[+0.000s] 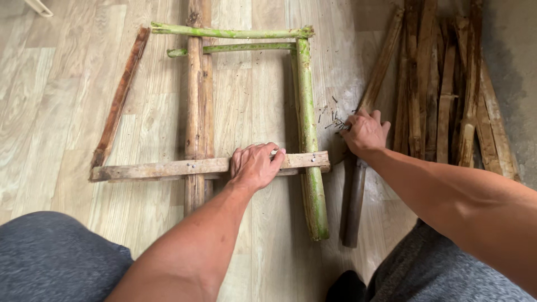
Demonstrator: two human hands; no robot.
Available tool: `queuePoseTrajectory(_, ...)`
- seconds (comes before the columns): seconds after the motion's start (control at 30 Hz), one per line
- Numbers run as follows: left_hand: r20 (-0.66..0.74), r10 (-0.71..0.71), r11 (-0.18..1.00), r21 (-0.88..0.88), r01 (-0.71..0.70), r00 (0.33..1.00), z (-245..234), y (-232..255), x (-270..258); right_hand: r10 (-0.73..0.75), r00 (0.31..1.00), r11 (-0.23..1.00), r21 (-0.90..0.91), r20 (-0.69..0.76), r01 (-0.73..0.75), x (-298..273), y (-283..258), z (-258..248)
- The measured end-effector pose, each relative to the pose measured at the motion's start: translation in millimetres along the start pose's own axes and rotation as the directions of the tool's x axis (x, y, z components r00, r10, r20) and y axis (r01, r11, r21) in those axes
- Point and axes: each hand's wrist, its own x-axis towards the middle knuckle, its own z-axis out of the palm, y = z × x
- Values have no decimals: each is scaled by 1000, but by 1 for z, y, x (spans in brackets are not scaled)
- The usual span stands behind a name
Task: The person assembles a wooden frame using green branches and wooden planks. They use a hammer to drive nails into the joints, securing the pieces together. The person then lifts the frame to inspect the assembly.
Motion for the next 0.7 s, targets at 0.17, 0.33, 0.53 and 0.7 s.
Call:
queuePoseTrajectory(0.17,-49,-5,1000,-28,3,999,0,1,0,-166,986,984,71,17,164,17,-12,2)
queuePoseTrajectory(0.33,-2,-45,999,-26,45,999,-1,3,1,-205,976,977,70,76,200,25,-13,10)
queuePoseTrajectory(0.53,16,-87,995,-44,87,996,-4,6,1,-191,979,961,191,-72,202,31,-12,27)
queuePoseTrajectory(0.7,79,-122,991,-46,126,989,-7,11,3,133,991,769,633,-19,-91,33,-23,16)
